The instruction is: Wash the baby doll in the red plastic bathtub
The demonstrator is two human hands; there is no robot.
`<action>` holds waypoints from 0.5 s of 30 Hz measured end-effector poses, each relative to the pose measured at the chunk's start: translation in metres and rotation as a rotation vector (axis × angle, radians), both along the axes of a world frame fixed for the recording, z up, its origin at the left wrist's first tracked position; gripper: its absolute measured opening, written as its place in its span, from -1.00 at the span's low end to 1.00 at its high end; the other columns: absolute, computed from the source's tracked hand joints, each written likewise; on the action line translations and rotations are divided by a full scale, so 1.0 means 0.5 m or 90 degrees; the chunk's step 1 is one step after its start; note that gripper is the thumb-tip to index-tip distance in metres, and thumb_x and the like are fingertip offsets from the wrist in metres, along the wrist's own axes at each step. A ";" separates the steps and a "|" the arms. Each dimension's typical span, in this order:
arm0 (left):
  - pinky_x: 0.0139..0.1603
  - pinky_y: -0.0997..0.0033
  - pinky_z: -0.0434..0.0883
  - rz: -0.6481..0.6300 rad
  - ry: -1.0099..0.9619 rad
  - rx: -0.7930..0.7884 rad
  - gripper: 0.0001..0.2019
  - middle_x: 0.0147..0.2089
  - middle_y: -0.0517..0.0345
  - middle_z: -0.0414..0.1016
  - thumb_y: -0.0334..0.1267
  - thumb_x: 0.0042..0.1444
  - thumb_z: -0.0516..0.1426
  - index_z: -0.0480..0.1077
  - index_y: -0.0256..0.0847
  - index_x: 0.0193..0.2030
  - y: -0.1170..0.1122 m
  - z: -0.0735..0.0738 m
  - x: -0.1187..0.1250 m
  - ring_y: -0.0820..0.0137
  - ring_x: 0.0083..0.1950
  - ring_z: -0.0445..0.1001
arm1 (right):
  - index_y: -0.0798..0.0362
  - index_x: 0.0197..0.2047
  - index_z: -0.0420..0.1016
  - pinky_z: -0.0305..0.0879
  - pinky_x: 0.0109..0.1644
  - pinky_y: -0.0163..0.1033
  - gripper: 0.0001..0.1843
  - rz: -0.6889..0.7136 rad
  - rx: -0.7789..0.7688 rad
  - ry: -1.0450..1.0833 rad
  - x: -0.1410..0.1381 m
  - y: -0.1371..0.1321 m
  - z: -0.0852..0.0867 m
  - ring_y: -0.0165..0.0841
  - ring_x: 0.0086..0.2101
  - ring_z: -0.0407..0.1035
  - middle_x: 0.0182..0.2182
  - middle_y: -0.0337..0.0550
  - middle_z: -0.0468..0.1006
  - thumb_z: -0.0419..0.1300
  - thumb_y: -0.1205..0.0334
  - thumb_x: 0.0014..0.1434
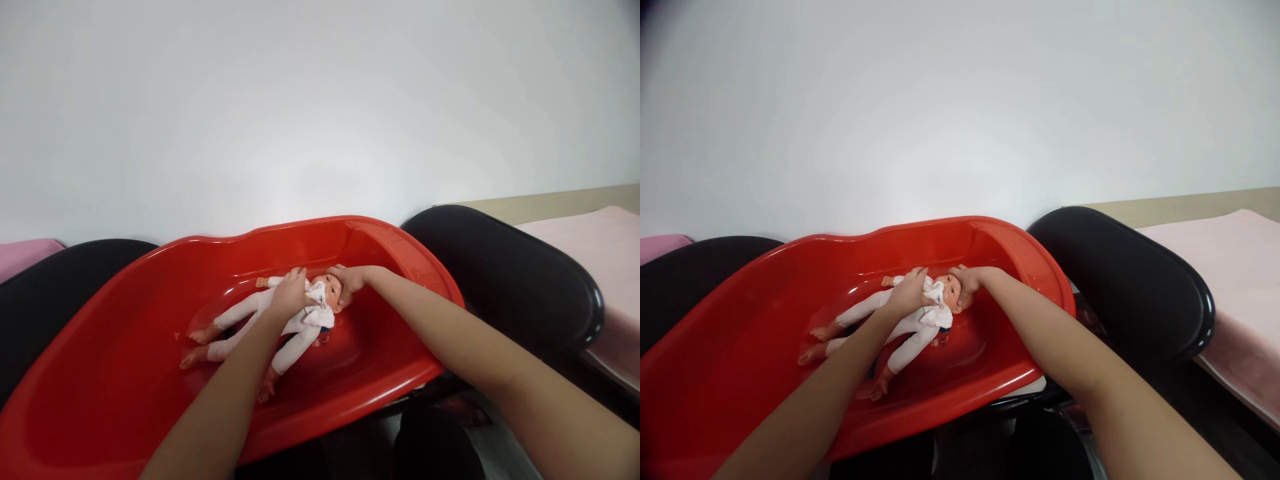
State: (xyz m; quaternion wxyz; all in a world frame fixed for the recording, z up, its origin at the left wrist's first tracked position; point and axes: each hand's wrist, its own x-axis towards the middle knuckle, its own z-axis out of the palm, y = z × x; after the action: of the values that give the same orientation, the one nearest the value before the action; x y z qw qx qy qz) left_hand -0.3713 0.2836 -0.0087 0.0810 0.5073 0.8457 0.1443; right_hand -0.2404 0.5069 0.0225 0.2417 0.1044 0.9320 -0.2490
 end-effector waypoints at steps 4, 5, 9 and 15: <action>0.20 0.04 0.45 0.118 0.007 -0.079 -0.45 0.16 -0.32 0.65 0.15 0.27 0.32 0.50 -0.27 0.16 -0.007 0.032 -0.010 -0.11 0.23 0.59 | -0.10 0.55 0.16 0.38 0.41 0.20 0.47 0.002 -0.009 0.008 0.001 0.001 0.001 0.22 0.34 0.30 0.41 0.10 0.20 0.65 -0.26 -0.38; 0.16 0.07 0.46 0.131 -0.013 -0.077 -0.52 0.11 -0.31 0.68 0.13 0.32 0.27 0.53 -0.26 0.12 -0.007 0.036 -0.012 -0.08 0.18 0.62 | -0.11 0.55 0.15 0.38 0.39 0.20 0.46 0.003 -0.009 0.008 0.002 0.000 0.002 0.22 0.34 0.29 0.41 0.10 0.21 0.65 -0.25 -0.35; 0.07 0.13 0.47 0.141 -0.062 0.003 -0.67 0.03 -0.27 0.71 -0.06 0.47 0.08 0.57 -0.24 -0.03 -0.002 0.048 -0.010 -0.01 0.09 0.65 | -0.11 0.58 0.11 0.36 0.42 0.20 0.44 -0.002 -0.014 0.011 0.005 -0.006 0.010 0.21 0.37 0.25 0.42 0.10 0.21 0.64 -0.19 -0.29; 0.19 0.30 0.52 -0.109 -0.297 0.209 -0.68 0.21 0.08 0.68 -0.14 0.35 0.16 0.53 -0.06 0.18 0.006 0.056 0.027 0.20 0.18 0.63 | -0.11 0.64 -0.02 0.31 0.47 0.18 0.60 0.002 -0.022 0.023 0.000 -0.002 0.004 0.23 0.40 0.21 0.46 0.13 0.16 0.68 -0.18 -0.37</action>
State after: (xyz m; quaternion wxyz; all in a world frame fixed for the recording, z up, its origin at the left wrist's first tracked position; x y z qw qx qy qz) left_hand -0.3578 0.2867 0.0191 0.2020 0.5362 0.7236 0.3849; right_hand -0.2404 0.5058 0.0247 0.2269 0.0945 0.9319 -0.2666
